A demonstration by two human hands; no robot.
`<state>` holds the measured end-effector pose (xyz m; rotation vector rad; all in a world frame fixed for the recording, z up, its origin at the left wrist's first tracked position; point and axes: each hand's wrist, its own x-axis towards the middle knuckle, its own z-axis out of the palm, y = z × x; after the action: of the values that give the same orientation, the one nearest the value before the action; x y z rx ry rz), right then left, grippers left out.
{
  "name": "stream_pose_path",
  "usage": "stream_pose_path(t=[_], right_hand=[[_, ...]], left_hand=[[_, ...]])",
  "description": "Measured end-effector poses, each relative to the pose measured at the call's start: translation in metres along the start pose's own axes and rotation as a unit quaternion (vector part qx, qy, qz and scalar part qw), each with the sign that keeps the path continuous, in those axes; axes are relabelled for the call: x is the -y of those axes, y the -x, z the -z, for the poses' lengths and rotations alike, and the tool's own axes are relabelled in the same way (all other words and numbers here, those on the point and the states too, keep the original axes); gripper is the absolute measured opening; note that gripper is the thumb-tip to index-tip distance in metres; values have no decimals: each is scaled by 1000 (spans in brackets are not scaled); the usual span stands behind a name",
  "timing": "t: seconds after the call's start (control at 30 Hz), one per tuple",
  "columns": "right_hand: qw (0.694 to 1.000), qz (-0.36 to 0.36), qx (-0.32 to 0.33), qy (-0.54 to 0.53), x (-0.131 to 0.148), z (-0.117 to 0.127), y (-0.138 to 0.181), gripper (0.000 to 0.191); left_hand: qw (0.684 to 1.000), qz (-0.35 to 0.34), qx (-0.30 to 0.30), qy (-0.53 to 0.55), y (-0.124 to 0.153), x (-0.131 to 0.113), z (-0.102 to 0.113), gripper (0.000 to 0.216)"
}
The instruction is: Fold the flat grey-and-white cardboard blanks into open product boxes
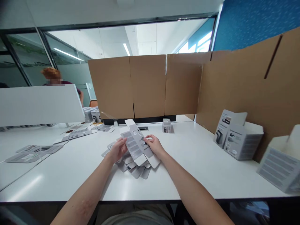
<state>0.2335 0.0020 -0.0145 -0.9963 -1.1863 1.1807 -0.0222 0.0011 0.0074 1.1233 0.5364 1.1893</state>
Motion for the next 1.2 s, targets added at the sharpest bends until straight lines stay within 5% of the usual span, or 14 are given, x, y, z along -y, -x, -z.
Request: stream_pose_path(t=[0.37, 0.6, 0.77, 0.97, 1.2], right_hand=[[997, -14, 67, 31, 2, -6, 21, 82], [999, 7, 30, 44, 3, -4, 25, 87], [990, 24, 41, 129, -1, 0, 25, 79], [947, 141, 59, 283, 15, 14, 38, 60], [927, 152, 127, 319, 20, 14, 45, 66]], left_hand=[[990, 37, 133, 36, -8, 35, -7, 89], [975, 61, 202, 70, -5, 52, -16, 88], [987, 75, 113, 91, -5, 46, -20, 90], [982, 57, -28, 181, -2, 17, -24, 120], [978, 81, -36, 191, 7, 12, -32, 124]])
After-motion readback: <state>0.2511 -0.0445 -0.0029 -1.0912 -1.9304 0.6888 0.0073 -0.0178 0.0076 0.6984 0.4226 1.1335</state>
